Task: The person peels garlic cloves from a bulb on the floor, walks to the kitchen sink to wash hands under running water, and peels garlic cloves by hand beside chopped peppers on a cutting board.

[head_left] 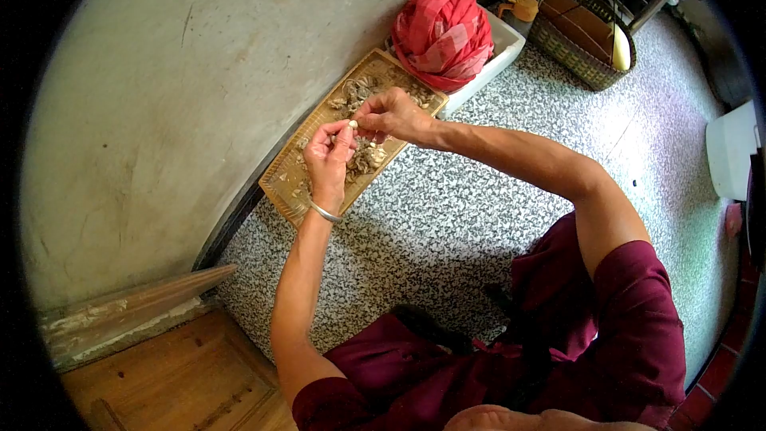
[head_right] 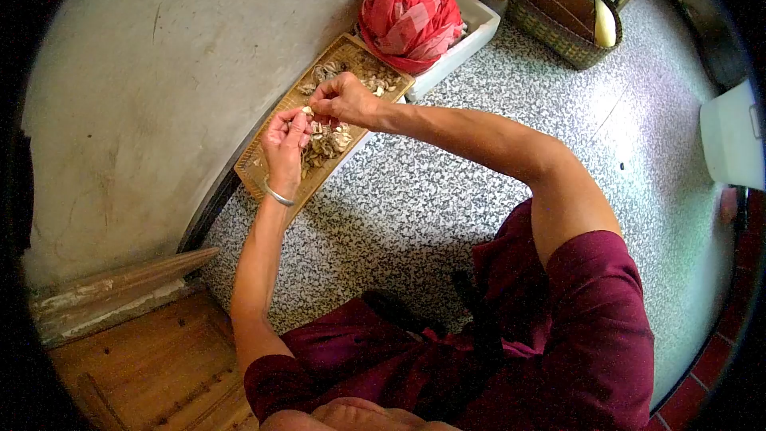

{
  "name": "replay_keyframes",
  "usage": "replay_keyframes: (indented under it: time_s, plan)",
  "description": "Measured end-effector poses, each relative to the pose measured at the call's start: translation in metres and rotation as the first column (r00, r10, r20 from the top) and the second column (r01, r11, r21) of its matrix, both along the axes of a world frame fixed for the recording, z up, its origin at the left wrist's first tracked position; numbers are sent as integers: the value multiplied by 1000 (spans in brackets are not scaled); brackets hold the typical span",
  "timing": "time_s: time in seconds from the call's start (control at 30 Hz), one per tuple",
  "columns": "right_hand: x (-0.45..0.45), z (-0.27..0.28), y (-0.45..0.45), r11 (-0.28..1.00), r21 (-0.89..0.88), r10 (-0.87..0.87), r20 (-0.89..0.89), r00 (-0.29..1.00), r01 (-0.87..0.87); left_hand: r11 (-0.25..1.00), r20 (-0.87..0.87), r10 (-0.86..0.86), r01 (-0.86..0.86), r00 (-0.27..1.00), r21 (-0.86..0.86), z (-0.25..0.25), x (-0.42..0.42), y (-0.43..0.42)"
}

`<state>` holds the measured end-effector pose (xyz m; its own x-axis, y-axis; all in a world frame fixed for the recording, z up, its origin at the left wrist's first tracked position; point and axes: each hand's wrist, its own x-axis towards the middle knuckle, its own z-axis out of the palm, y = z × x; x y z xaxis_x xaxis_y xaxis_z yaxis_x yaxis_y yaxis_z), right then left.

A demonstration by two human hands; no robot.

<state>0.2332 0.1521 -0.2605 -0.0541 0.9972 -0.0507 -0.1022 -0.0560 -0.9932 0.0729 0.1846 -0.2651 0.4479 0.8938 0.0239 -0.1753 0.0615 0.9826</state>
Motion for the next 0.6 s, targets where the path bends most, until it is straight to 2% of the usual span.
replay_keyframes:
  time_s: [0.17, 0.33, 0.5, 0.6]
  plan:
    - [-2, 2, -1, 999, -38, 17, -117, 993, -22, 1000, 0, 14, -14, 1000, 4, -1, -2, 5]
    - [-2, 6, -2, 999, -7, 48, 65, 997, -48, 999, -46, 7, -5, 999, 52, 0, -3, 2]
    - [2, 4, 1, 993, 24, 113, 61, 992, -114, 980, -116, 55, -32, 992, 199, -9, -2, 4]
    - [5, 6, 1, 992, 32, 122, 53, 991, -124, 981, -113, 47, -25, 992, 193, -9, -2, 3]
